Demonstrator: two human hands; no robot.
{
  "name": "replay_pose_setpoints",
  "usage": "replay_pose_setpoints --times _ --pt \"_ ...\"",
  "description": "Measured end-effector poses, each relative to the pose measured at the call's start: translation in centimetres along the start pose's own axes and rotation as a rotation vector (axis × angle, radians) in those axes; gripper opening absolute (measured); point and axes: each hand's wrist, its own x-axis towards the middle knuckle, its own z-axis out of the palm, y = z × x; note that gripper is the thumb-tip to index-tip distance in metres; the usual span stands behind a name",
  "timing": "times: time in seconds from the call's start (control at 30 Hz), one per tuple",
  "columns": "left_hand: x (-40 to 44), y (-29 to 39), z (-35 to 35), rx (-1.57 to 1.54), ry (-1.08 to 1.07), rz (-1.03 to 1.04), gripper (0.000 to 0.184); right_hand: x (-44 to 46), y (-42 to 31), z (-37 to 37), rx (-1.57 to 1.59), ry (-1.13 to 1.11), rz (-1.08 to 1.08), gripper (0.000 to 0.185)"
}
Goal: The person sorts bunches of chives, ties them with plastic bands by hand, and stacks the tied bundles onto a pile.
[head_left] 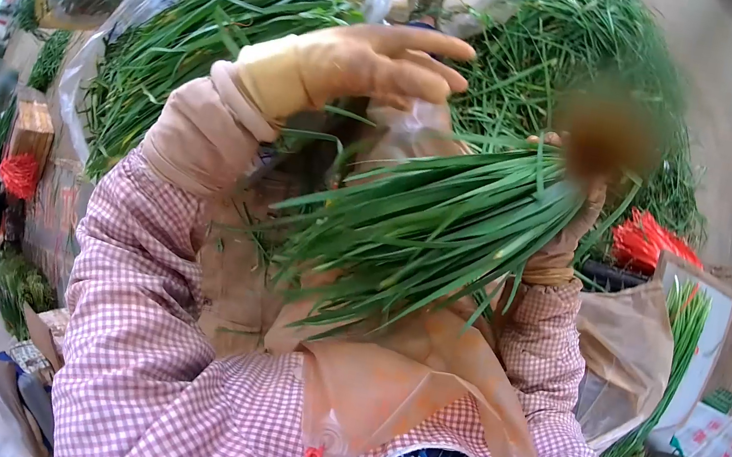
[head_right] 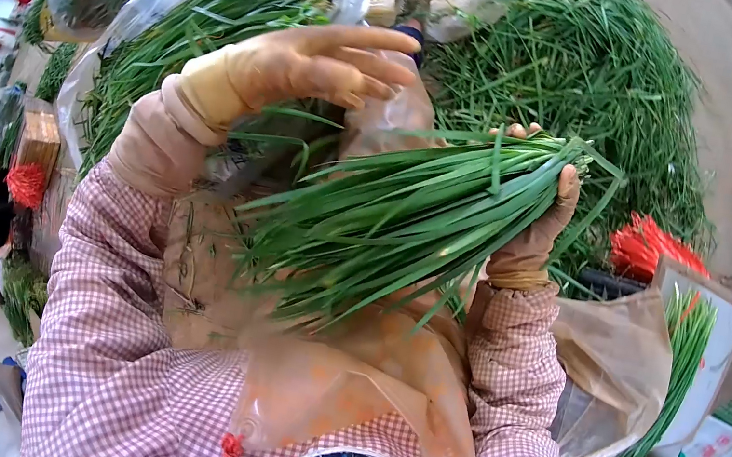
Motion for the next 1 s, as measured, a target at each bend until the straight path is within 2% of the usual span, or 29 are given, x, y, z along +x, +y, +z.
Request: replay_pose_setpoints --times 0.03,0.1,0.13,0.2,0.23,0.27,0.3,0.33,0.37,0.4,0.47,0.5,0.53,0.57,0.6,0.67,0.7,0.73,0.8,0.83,0.87,0.93,0.97,1.0 --pt "0.8 -1.2 -0.4 -0.002 -0.012 -0.004 0.081 -0.5 -0.7 -0.5 0.011 -0.027 -0.007 0.058" --pt "1.5 -2.9 -0.2 -0.228 -0.111 0.144 0.08 -1.5 -1.9 -1.1 -0.073 0.084 -0.088 0.061" --pt "1.0 -3.1 0.3 -0.194 -0.097 0.089 0.072 -1.8 -2.4 -1.2 -0.142 0.141 -0.118 0.062" --pt "-1.1 -2.5 2.3 0.183 -0.009 -0.007 0.065 -2.4 -3.1 -1.5 -0.139 0.21 -0.178 0.063" --pt "-2.0 -3.3 2.9 0.363 -0.026 0.007 0.061 -2.5 -3.4 -2.4 -0.069 0.133 -0.165 0.063" --pt "-3.3 -5.2 3.6 0.466 -0.001 0.023 0.064 -2.5 -3.7 -3.1 0.001 0.059 -0.146 0.063" --pt "-4.8 -5.8 4.7 0.369 -0.048 -0.212 0.068 -2.5 -3.9 -3.7 0.071 -0.014 -0.122 0.063" --pt "-5.0 -6.8 4.8 0.226 -0.03 -0.26 0.074 -2.5 -4.1 -4.3 0.138 -0.085 -0.093 0.064" --pt "-8.7 -9.6 7.7 0.294 -0.029 -0.259 0.08 -2.6 -4.2 -5.0 0.094 -0.054 -0.106 0.064" --pt "-9.4 -9.0 7.8 0.309 -0.025 -0.28 0.079 -2.6 -4.2 -5.4 0.042 -0.006 -0.128 0.064" --pt "-11.7 -8.0 9.8 -0.316 0.145 -0.445 0.075 -2.8 -4.0 -6.1 -0.009 0.049 -0.137 0.064" --pt "-12.9 -8.0 10.2 -0.322 0.15 -0.45 0.075 -2.8 -3.9 -6.1 -0.072 0.133 -0.167 0.064" --pt "-14.0 -8.1 10.3 -0.501 0.256 -0.485 0.072 -2.8 -3.9 -6.2 -0.138 0.214 -0.2 0.065" --pt "-14.6 -8.1 10.5 -0.679 0.361 -0.515 0.069 -2.7 -3.8 -6.4 -0.106 0.173 -0.178 0.065" --pt "-14.6 -7.9 10.8 -0.681 0.357 -0.515 0.069 -2.6 -3.4 -5.9 -0.2 0.216 -0.202 0.064" --pt "-14.3 -6.9 11.4 -0.425 0.317 -0.671 0.065 -2.6 -3.2 -6.4 -0.18 0.179 -0.166 0.064" --pt "-13.4 -5.5 11.5 -0.334 0.35 -0.701 0.05 -2.6 -3.0 -6.0 -0.211 0.212 -0.178 0.064" --pt "-13.4 -6.0 11.4 -0.328 0.342 -0.701 0.05 -2.7 -2.9 -5.8 -0.221 0.239 -0.199 0.063" --pt "-13.2 -7.0 10.9 -0.188 0.461 -0.546 0.035 -2.7 -3.0 -6.0 -0.252 0.267 -0.231 0.061" --pt "-13.2 -5.9 10.6 -0.085 0.47 -0.549 0.027 -2.8 -3.1 -6.4 -0.259 0.262 -0.24 0.061" --pt "-13.4 -5.9 10.4 -0.079 0.457 -0.545 0.027 -3.0 -3.2 -6.8 -0.269 0.257 -0.253 0.061" --pt "-14.7 -6.0 9.9 0.191 0.421 -0.579 0.026 -3.0 -3.0 -7.6 -0.272 0.289 -0.259 0.058" --pt "-15.1 -5.9 9.6 0.222 0.446 -0.568 0.027 -2.9 -2.5 -8.2 -0.257 0.331 -0.256 0.056" --pt "-15.4 -4.8 9.2 0.083 0.449 -0.622 0.026 -3.0 -2.1 -8.6 -0.233 0.374 -0.249 0.054"
